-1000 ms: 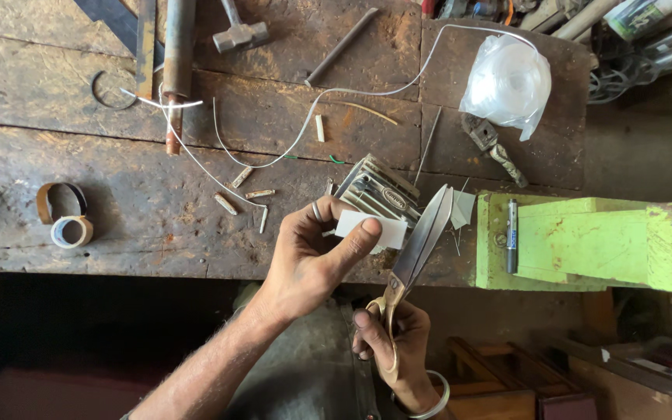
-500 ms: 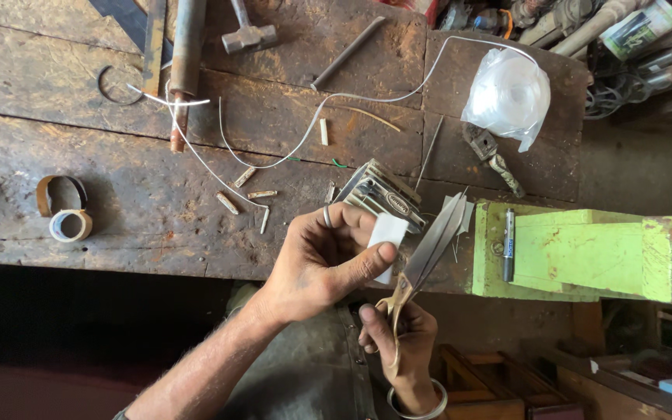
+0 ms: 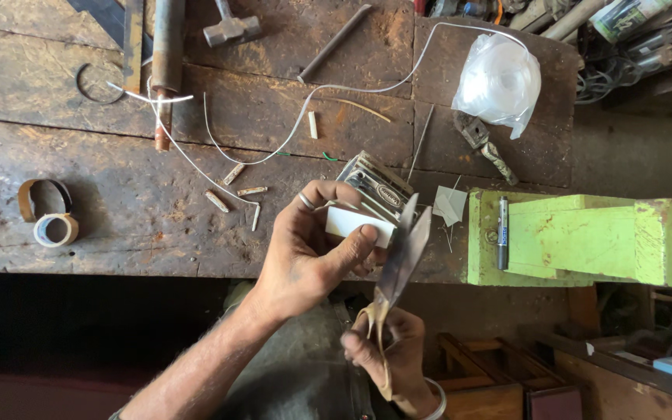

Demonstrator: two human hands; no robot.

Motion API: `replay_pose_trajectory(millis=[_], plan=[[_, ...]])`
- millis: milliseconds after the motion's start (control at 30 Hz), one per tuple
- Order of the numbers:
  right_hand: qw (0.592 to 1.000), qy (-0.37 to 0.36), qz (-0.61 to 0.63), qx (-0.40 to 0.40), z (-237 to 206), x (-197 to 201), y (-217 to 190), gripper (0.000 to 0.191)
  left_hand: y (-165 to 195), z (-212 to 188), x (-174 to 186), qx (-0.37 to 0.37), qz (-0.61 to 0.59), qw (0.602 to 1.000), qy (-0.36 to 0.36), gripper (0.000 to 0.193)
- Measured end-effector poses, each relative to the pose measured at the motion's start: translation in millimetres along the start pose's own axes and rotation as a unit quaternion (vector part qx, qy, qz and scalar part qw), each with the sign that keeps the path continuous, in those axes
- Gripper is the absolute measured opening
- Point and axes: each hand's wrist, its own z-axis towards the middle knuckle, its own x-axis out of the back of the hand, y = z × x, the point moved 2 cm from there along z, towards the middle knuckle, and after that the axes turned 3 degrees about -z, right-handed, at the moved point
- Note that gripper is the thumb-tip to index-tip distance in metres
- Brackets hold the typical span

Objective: The person works on a finned electric motor housing at a cluttered workbench. They cut a small strip from a white plastic sheet with scissors, wrap tape around a small cylindrical part, and fit the part into the motor housing, pressing components together by hand.

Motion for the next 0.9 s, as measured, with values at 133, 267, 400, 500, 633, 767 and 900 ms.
replay_pose_trajectory(millis=[133, 267, 400, 500, 633, 767, 900], plan=[[0.999, -0.031, 0.011, 0.021, 3.5, -8.5, -6.5, 0.027, 5.8, -3.8, -1.8, -0.019, 0.027, 0.999, 0.015, 0.032], [0.999, -0.045, 0.010, 0.008, 5.7, -13.4, -12.1, 0.026, 7.5, -5.9, -2.4, -0.039, 0.063, 0.997, 0.005, 0.026], [0.998, -0.063, -0.017, 0.018, 6.9, -15.4, -16.5, 0.025, 7.8, -6.7, -3.3, -0.047, 0.080, 0.996, 0.006, 0.017], [0.997, -0.064, -0.027, 0.019, 5.7, -14.0, -17.2, 0.026, 8.9, -5.1, -2.8, -0.024, 0.100, 0.994, 0.033, 0.017], [0.998, -0.066, 0.008, -0.007, 4.7, -12.4, -13.3, 0.025, 13.1, -4.8, -5.7, -0.022, 0.107, 0.993, 0.032, 0.018], [0.997, -0.065, 0.038, -0.030, 3.7, -13.3, -9.6, 0.024, 16.2, -4.5, -9.0, -0.001, 0.108, 0.994, 0.027, 0.021], [0.997, -0.057, 0.034, -0.026, 3.8, -14.0, -10.1, 0.024, 16.7, -3.8, -10.2, 0.012, 0.137, 0.990, 0.035, 0.024]])
